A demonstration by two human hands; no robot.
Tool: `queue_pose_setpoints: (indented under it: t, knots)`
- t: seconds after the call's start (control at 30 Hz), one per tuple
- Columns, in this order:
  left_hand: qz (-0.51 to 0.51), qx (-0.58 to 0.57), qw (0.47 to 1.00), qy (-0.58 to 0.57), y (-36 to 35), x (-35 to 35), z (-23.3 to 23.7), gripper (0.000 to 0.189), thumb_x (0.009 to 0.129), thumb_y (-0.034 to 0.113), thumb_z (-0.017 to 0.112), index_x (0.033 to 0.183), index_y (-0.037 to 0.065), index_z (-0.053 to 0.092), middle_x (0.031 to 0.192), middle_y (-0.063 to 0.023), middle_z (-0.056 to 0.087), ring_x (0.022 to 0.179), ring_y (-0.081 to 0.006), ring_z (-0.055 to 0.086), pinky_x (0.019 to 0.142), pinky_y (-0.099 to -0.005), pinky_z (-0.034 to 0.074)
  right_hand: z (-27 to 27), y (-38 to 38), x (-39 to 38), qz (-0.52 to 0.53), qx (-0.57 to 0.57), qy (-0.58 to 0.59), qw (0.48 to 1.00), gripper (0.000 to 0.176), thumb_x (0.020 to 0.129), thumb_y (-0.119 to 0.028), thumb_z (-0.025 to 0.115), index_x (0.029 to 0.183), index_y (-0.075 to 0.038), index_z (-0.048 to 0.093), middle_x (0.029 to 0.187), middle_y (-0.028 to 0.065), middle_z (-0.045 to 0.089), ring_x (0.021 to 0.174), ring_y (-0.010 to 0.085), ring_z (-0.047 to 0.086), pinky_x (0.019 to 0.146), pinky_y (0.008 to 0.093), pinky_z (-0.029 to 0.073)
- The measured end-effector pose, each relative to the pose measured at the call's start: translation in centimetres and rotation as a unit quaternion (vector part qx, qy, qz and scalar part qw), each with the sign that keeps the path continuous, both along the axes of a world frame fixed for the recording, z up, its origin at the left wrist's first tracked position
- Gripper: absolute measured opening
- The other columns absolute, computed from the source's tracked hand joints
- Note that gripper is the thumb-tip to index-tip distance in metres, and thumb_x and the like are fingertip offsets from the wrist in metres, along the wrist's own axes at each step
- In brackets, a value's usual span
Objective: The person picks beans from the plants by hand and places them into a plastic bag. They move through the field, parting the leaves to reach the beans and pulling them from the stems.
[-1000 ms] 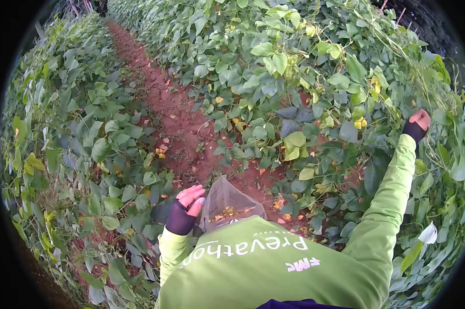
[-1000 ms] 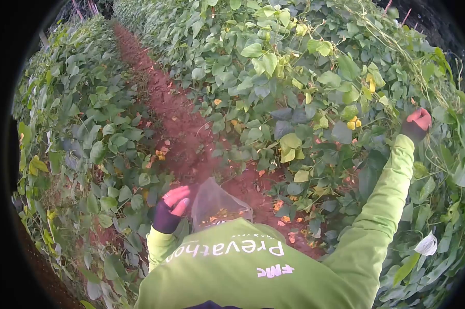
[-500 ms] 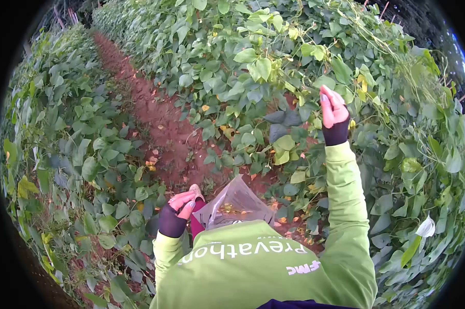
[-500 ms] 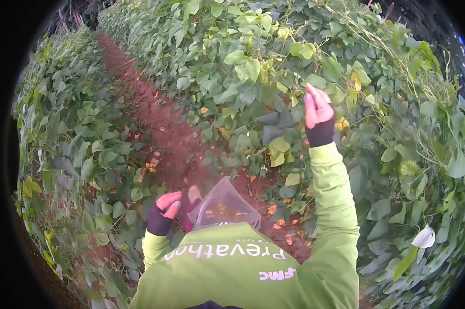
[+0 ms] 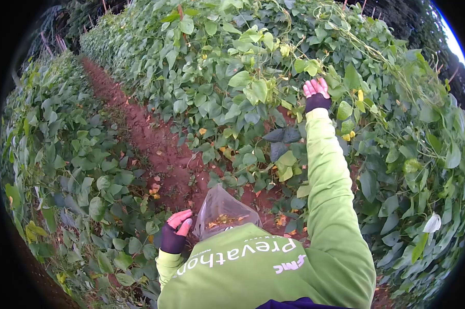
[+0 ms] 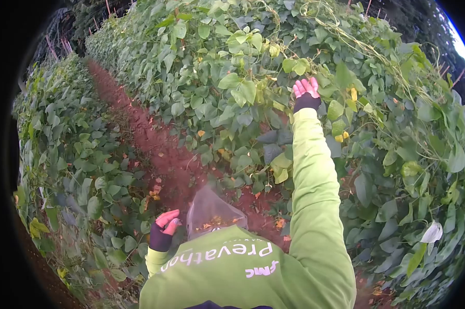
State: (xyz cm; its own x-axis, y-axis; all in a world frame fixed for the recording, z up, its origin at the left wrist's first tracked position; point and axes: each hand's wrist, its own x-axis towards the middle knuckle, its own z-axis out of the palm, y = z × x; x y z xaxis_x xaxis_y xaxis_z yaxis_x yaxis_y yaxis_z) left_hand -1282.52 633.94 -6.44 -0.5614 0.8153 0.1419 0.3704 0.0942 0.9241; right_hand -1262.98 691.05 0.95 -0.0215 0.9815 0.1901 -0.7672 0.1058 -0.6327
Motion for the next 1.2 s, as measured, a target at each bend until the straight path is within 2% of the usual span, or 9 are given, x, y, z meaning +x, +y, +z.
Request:
queue_pose_setpoints:
  t: [0.07,0.2,0.3,0.5,0.67,0.73,0.87,0.97,1.2]
  knots:
    - [-0.001,-0.004,1.000,0.006,0.3,-0.8,0.0,0.022,0.086,0.006,0.064,0.107,0.002,0.069,0.111,-0.0141,0.067,0.106,-0.0251,0.061,0.094,-0.0356,0.044,0.9,-0.1,0.2,-0.008,0.004,-0.007,1.000,0.063,0.084,-0.010,0.064,0.140,-0.007,0.037,0.128,0.0218,0.049,0.108,0.0349,0.058,0.090,0.0425,0.051]
    - [-0.013,-0.002,1.000,-0.011,1.7,-2.1,-0.4,0.023,0.085,0.005,0.064,0.107,0.002,0.068,0.111,-0.0142,0.067,0.106,-0.0251,0.061,0.094,-0.0355,0.045,1.7,1.5,1.2,-0.087,0.032,-0.269,0.959,0.062,0.082,-0.016,0.071,0.136,-0.003,0.041,0.107,0.0166,0.063,0.090,0.0275,0.065,0.077,0.0359,0.054]
    - [-0.030,-0.001,1.000,-0.006,2.9,-2.2,-0.5,0.024,0.084,0.004,0.064,0.108,0.002,0.068,0.111,-0.0143,0.067,0.105,-0.0252,0.061,0.093,-0.0357,0.045,3.2,0.4,3.0,-0.288,0.190,-0.607,0.716,0.032,0.080,-0.023,0.071,0.100,0.000,0.061,0.078,0.0145,0.066,0.073,0.0261,0.066,0.070,0.0371,0.051]
    - [-0.063,0.005,0.998,0.008,4.7,-1.3,-0.7,0.025,0.082,0.004,0.065,0.107,0.002,0.068,0.111,-0.0151,0.067,0.105,-0.0266,0.062,0.094,-0.0358,0.045,6.2,-1.4,5.8,-0.345,0.238,-0.752,0.508,0.017,0.083,-0.023,0.063,0.091,-0.008,0.064,0.076,0.0147,0.067,0.073,0.0323,0.066,0.068,0.0413,0.052]
    - [-0.079,0.004,0.997,0.001,5.0,-0.6,-1.4,0.026,0.082,0.005,0.066,0.108,0.002,0.068,0.110,-0.0156,0.067,0.104,-0.0269,0.062,0.093,-0.0359,0.045,8.3,-1.6,8.5,-0.219,0.240,-0.740,0.588,0.017,0.082,-0.023,0.065,0.090,-0.008,0.066,0.078,0.0146,0.068,0.069,0.0294,0.067,0.066,0.0398,0.053]
    - [-0.081,0.005,0.997,-0.004,5.1,-0.1,-1.7,0.026,0.082,0.005,0.066,0.108,0.002,0.068,0.111,-0.0158,0.067,0.104,-0.0268,0.062,0.093,-0.0358,0.045,8.7,-1.6,9.5,-0.134,0.185,-0.706,0.671,0.014,0.081,-0.020,0.065,0.088,-0.008,0.066,0.070,0.0141,0.067,0.061,0.0234,0.068,0.063,0.0361,0.053]
    - [-0.084,-0.001,0.996,-0.003,5.1,0.7,-1.3,0.027,0.082,0.005,0.066,0.109,0.002,0.068,0.111,-0.0161,0.066,0.104,-0.0269,0.062,0.093,-0.0357,0.045,10.0,-2.4,10.6,-0.123,0.184,-0.743,0.631,0.015,0.084,-0.013,0.065,0.094,-0.003,0.064,0.071,0.0056,0.064,0.056,0.0109,0.063,0.051,0.0253,0.052]
    - [-0.090,0.003,0.996,-0.005,4.9,1.0,-1.6,0.028,0.082,0.005,0.066,0.109,0.002,0.068,0.111,-0.0162,0.066,0.105,-0.0270,0.062,0.093,-0.0357,0.045,10.1,-2.9,11.2,-0.147,0.213,-0.741,0.620,0.014,0.081,-0.016,0.065,0.088,-0.005,0.065,0.066,0.0128,0.065,0.058,0.0203,0.067,0.060,0.0333,0.053]
    - [-0.107,-0.003,0.994,-0.001,4.7,1.3,-1.4,0.029,0.081,0.004,0.066,0.110,0.002,0.068,0.112,-0.0162,0.065,0.106,-0.0270,0.062,0.094,-0.0356,0.045,10.7,-4.6,11.9,-0.130,0.185,-0.735,0.639,0.013,0.081,-0.012,0.063,0.091,-0.004,0.064,0.067,0.0122,0.065,0.057,0.0186,0.066,0.058,0.0320,0.053]
